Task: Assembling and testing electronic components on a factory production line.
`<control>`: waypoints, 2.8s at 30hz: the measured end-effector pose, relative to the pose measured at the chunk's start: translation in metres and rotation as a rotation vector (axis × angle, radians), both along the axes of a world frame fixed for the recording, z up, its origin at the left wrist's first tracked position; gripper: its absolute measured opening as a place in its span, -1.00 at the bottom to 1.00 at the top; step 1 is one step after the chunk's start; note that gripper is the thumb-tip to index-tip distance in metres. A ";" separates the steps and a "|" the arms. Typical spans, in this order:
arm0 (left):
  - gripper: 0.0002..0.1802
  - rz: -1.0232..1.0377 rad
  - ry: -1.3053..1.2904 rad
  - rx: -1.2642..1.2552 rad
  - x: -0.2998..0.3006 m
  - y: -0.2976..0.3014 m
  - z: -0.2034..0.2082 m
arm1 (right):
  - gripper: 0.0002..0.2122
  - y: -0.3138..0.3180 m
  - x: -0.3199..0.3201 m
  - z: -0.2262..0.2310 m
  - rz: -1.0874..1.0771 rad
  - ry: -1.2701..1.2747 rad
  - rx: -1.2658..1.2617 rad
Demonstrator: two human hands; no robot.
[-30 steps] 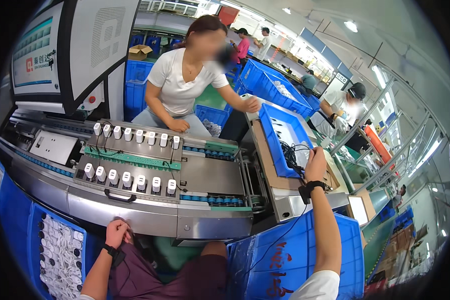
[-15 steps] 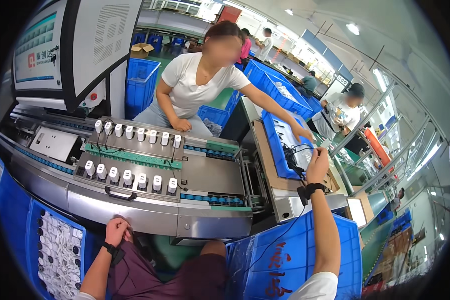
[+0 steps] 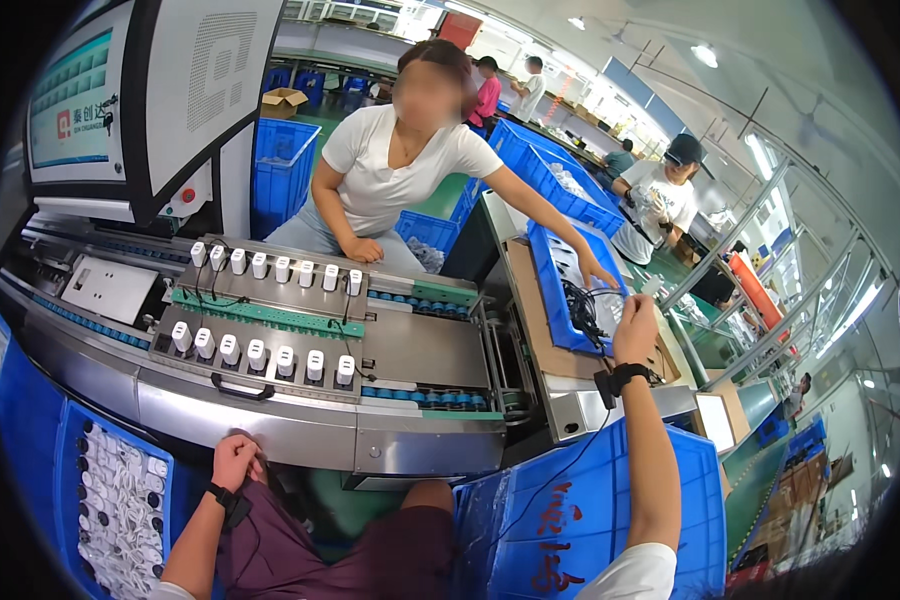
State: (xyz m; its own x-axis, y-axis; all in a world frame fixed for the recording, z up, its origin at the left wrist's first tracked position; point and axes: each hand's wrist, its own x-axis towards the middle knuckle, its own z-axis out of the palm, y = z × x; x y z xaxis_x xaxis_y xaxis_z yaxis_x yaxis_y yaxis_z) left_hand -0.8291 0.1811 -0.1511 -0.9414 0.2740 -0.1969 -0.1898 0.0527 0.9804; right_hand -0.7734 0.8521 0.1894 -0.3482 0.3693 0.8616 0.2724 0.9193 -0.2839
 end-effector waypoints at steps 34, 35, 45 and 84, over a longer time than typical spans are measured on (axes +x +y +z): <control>-0.74 0.015 -0.006 0.010 0.002 0.001 0.002 | -0.82 -0.026 -0.001 0.026 0.107 0.054 -0.090; -0.74 0.011 -0.005 0.008 0.003 0.002 0.005 | -0.82 -0.031 -0.002 0.029 0.107 0.055 -0.089; -0.78 -0.009 -0.061 -0.108 0.008 0.015 0.009 | -0.89 -0.167 -0.016 0.037 1.011 -0.709 -0.579; -0.85 -0.623 0.948 -0.825 0.044 0.032 0.080 | -0.83 -0.299 0.029 -0.047 1.105 -0.758 -0.394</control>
